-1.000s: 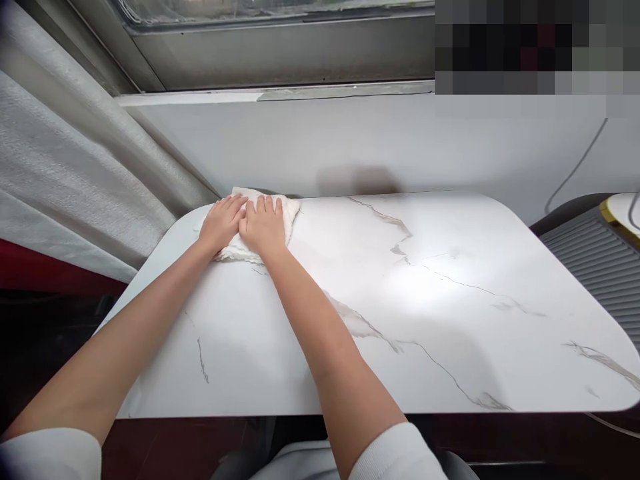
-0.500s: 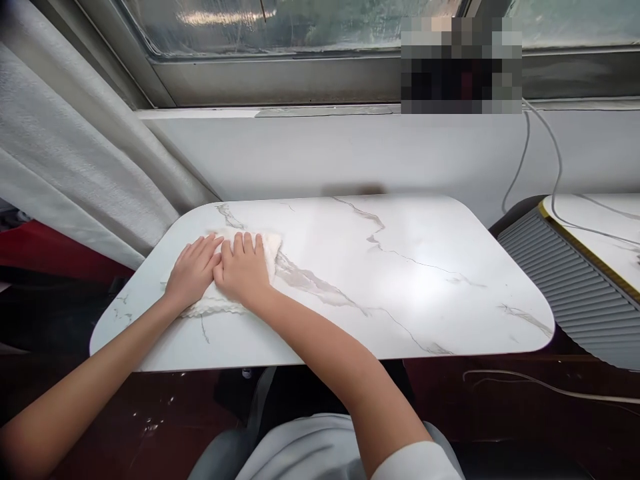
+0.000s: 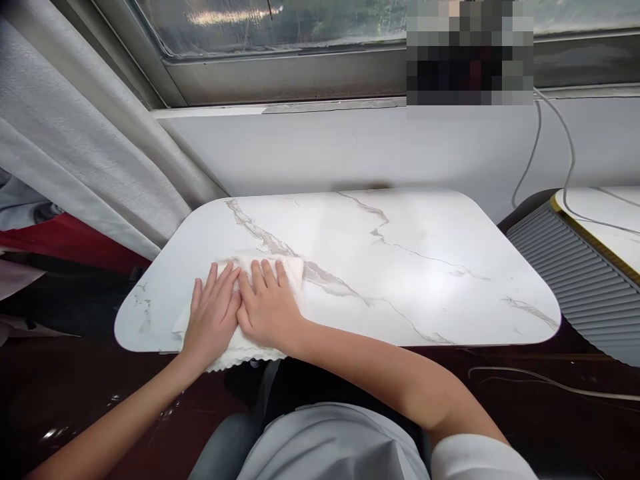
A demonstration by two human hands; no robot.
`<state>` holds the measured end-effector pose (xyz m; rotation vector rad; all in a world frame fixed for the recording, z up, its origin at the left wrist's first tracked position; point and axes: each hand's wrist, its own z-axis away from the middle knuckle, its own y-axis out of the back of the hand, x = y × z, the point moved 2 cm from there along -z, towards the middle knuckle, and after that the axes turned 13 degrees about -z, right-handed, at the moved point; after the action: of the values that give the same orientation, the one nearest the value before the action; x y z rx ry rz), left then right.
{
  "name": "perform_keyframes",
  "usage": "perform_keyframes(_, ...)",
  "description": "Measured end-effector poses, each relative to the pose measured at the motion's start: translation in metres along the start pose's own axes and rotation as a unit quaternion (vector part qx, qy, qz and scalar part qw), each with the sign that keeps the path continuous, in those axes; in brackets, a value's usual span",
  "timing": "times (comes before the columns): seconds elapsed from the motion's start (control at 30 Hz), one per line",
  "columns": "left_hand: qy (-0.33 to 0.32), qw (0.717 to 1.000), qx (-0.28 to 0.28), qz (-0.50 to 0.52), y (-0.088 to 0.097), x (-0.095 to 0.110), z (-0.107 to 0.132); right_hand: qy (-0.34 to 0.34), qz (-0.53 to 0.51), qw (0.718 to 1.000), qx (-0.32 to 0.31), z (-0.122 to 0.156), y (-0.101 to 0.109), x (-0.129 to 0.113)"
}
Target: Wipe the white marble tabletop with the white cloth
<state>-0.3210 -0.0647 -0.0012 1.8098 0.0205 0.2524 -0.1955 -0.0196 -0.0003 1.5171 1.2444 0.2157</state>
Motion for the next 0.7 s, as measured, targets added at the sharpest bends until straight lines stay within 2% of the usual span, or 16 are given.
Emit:
perform_keyframes(0.13,-0.047,0.998,-0.039,0.016,-0.005,0.030,-0.003,-0.027,0.006,1.000,-0.005,0.022,0.017,0.014)
perform_keyframes(0.27,-0.058,0.995,-0.065,0.043,-0.011,0.049,-0.026,-0.056,0.025,0.998,-0.013,0.021,0.029,0.036)
perform_keyframes(0.4,-0.036,0.993,-0.081,0.071,-0.016,0.047,-0.066,-0.057,0.040,0.997,-0.026,-0.005,0.038,0.068)
perform_keyframes(0.47,-0.045,0.992,-0.095,0.077,-0.020,0.041,-0.089,-0.039,0.040,0.998,-0.034,-0.023,0.041,0.085)
perform_keyframes(0.6,-0.078,0.996,-0.026,0.039,-0.033,0.033,-0.134,-0.038,0.036,0.998,-0.042,-0.060,0.043,0.119)
perform_keyframes(0.7,-0.082,0.996,0.015,0.007,-0.046,0.036,-0.166,-0.071,0.029,0.996,-0.042,-0.085,0.044,0.142)
